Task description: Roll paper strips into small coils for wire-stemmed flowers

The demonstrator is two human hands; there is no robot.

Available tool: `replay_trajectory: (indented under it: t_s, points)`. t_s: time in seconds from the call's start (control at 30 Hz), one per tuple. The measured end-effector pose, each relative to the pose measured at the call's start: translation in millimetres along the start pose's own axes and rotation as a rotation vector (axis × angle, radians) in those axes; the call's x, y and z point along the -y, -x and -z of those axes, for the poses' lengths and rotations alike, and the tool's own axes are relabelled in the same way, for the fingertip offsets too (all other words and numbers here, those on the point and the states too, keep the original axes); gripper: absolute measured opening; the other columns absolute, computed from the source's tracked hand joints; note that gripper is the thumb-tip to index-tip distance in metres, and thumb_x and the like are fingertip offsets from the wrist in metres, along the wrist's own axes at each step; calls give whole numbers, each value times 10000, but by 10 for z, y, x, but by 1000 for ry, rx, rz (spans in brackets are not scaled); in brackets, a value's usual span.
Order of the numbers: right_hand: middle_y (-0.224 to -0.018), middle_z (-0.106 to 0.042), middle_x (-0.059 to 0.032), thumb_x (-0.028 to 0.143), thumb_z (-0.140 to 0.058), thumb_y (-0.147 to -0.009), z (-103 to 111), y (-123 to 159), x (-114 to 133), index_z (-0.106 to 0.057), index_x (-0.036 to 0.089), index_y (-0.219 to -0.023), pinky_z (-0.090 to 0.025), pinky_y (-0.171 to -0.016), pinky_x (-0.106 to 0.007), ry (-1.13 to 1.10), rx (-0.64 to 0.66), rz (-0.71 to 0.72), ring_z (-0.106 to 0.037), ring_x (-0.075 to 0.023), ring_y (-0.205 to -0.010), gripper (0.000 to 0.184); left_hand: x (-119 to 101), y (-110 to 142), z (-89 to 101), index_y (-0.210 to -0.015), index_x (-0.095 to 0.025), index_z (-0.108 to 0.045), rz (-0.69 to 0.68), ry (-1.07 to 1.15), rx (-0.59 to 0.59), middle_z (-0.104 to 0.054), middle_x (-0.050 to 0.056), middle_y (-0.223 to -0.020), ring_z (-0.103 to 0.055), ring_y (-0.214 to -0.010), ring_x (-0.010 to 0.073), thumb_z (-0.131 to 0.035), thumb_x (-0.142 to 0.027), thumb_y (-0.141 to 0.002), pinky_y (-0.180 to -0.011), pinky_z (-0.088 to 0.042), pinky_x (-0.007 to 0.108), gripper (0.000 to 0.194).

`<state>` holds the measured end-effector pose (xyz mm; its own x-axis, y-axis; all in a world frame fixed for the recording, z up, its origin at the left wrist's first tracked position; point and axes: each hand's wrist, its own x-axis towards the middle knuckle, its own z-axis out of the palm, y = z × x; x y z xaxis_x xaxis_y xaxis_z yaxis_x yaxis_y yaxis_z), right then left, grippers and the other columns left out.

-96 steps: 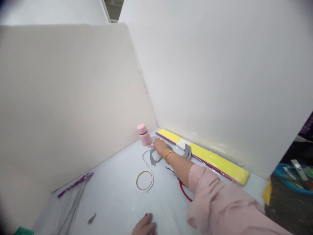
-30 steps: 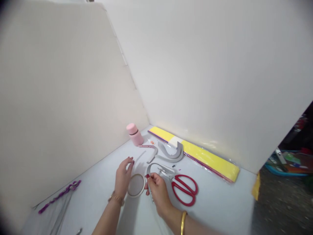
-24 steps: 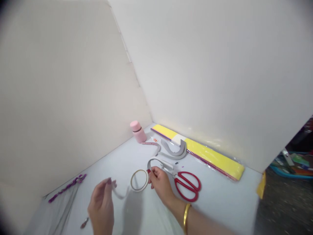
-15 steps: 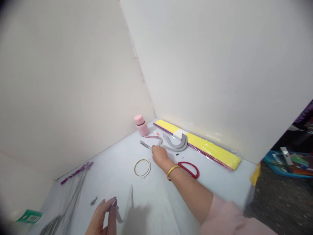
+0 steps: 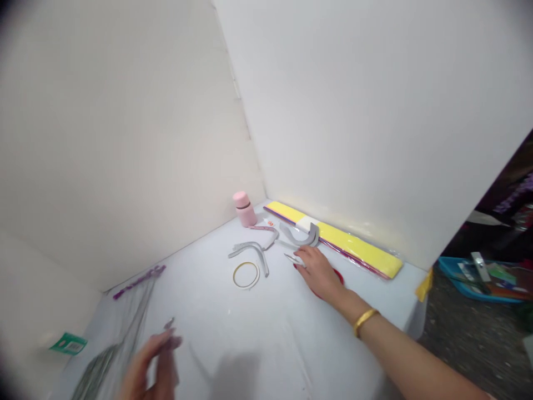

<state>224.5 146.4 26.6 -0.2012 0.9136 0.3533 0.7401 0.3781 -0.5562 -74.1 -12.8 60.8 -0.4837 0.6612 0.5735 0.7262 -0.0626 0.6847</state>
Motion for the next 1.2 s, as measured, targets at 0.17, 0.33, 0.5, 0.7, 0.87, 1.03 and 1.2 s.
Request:
replay_trajectory:
  t_s: [0.17,0.33,0.5,0.7,0.87,1.03,1.2]
  points:
    - [-876,-650,-31,349,-425,-845,-150,68,857,-607,222,-949,-461,-634,-232,-281,229,138,-590,-158,-770,245,-360,36,-268,-895,-200,-597,134,119,537,-651,20,-630,-616,-582,155,-458,-320,-802,-545,-465,232,206]
    - [-663,-603,-2,321,-513,-797,-337,154,1378,-629,172,-750,-384,-553,-209,-681,554,228,-522,-123,-602,194,-420,32,-332,-899,-205,-540,187,117,549,-624,9,-636,-577,-563,150,-447,-311,-807,-542,-420,229,169]
    - [-536,-494,24,357,-523,-777,-503,14,1212,-563,164,-592,-337,-528,-214,-839,419,16,-439,-109,-539,270,-182,22,-193,-800,-186,-594,269,53,730,-566,-13,-521,-525,-498,133,-393,-352,-825,-513,-381,207,262]
    - [-513,-493,23,377,-469,-792,-722,-93,915,-541,162,-607,-338,-491,-214,-889,376,-159,-436,-101,-492,292,562,178,283,-723,-203,-626,354,-151,663,-563,-20,-444,-532,-434,148,-387,-401,-807,-481,-402,226,321]
    - [-540,-560,3,361,-520,-757,-865,-27,924,-605,151,-648,-341,-468,-207,-857,435,-155,-483,-110,-513,252,630,85,333,-824,-165,-673,59,-551,419,-679,130,-898,-612,-846,290,-497,-304,-722,-766,-449,409,246]
    - [-607,-611,-13,348,-487,-789,-854,32,992,-628,147,-785,-374,-475,-202,-828,492,-91,-528,-117,-547,245,3,33,-371,-1043,-156,-572,-133,-255,475,-631,100,-1041,-580,-951,178,-430,-253,-818,-805,-464,283,284]
    - [-689,-627,-39,315,-474,-814,-818,8,946,-633,163,-838,-433,-577,-254,-736,433,9,-559,-152,-639,221,-57,55,-713,-831,-181,-621,-134,-300,531,-668,40,-753,-617,-665,141,-372,-169,-851,-616,-475,234,250]
